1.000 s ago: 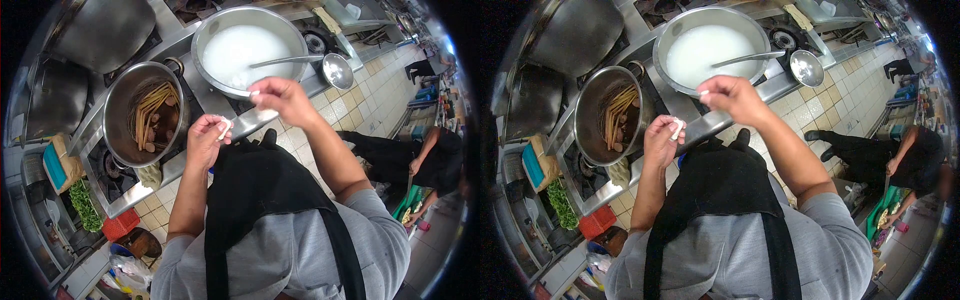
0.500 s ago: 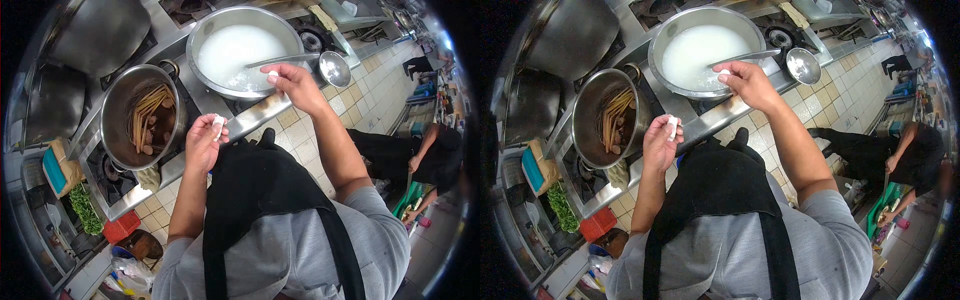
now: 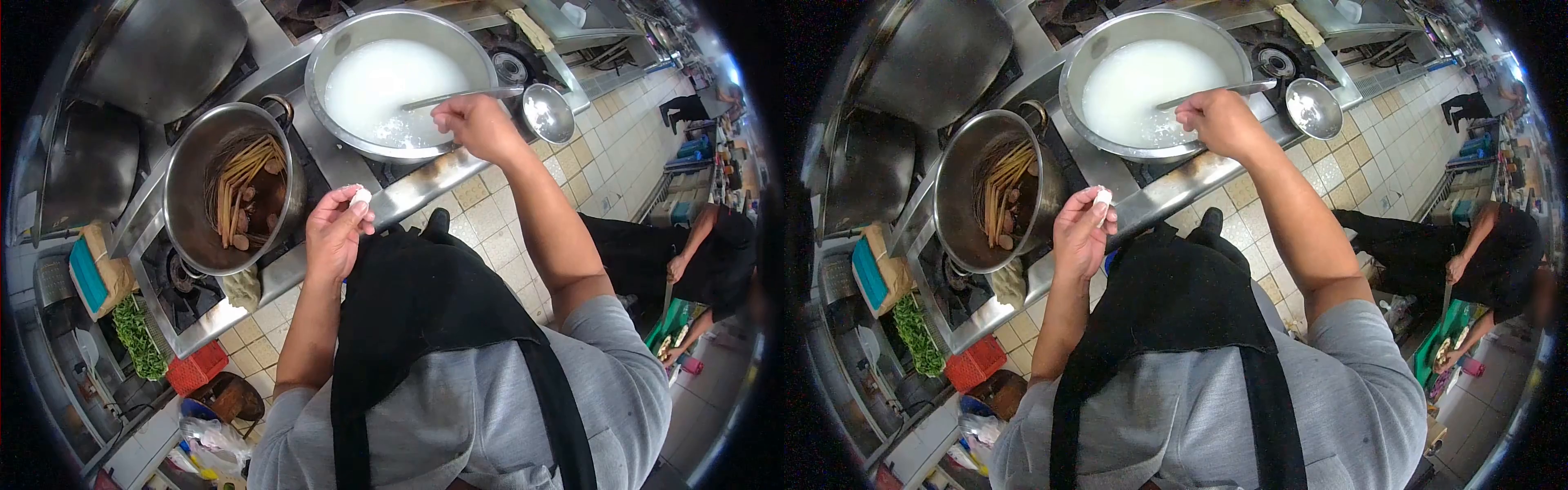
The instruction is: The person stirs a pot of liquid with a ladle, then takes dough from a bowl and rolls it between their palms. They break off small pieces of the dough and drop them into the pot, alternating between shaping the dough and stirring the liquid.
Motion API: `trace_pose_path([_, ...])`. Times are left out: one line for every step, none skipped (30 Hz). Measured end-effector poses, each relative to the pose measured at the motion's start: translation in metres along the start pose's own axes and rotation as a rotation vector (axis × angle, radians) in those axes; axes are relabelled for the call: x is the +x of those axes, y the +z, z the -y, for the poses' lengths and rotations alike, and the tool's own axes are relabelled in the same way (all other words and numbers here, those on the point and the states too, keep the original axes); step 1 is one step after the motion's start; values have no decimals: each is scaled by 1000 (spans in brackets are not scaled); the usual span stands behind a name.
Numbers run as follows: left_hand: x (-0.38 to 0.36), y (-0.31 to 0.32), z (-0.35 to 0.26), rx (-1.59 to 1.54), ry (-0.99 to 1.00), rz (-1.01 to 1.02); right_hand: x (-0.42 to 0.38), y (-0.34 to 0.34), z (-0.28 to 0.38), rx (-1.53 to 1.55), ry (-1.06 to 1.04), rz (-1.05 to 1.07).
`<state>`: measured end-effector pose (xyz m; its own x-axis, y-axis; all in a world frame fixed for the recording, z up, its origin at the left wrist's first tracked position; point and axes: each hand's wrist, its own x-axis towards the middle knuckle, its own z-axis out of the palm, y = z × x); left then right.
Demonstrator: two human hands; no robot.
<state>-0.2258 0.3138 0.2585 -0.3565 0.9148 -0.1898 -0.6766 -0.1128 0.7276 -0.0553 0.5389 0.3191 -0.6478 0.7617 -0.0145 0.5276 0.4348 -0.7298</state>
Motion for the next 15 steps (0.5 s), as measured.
trace_pose_path([0,2,-1,-1,-18,-14,1,0,4,13,51,26])
trace_pose_path([-1,3,-2,-2,-37,-29,3,0,8,27,103,52])
trace_pose_path([-1,2,-1,-2,-37,-31,3,0,13,28,102,54])
trace_pose_path([-1,0,0,2,-38,-29,2,-1,18,131,154,55])
trace_pose_path([-1,0,0,7,-39,-26,2,-1,20,234,206,56])
trace_pose_path([-2,-1,0,6,-38,-28,3,-1,18,234,206,59])
trace_pose_path([-2,-1,0,8,-36,-30,3,0,14,302,214,56])
trace_pose_path([-3,-1,-1,10,-34,-31,3,1,11,370,223,52])
trace_pose_path([-3,-2,0,10,-33,-32,3,1,11,370,222,53])
trace_pose_path([-3,-3,0,9,-32,-30,2,2,11,442,218,46])
trace_pose_path([-3,-3,0,7,-33,-27,1,2,12,513,214,37])
trace_pose_path([-2,-3,0,8,-33,-26,-1,2,13,513,214,36])
trace_pose_path([-2,-4,0,7,-29,-27,-2,1,15,668,248,24])
trace_pose_path([-2,-4,0,8,-27,-27,-3,1,16,823,282,11])
trace_pose_path([-2,-4,0,8,-28,-26,-3,1,13,823,282,9])
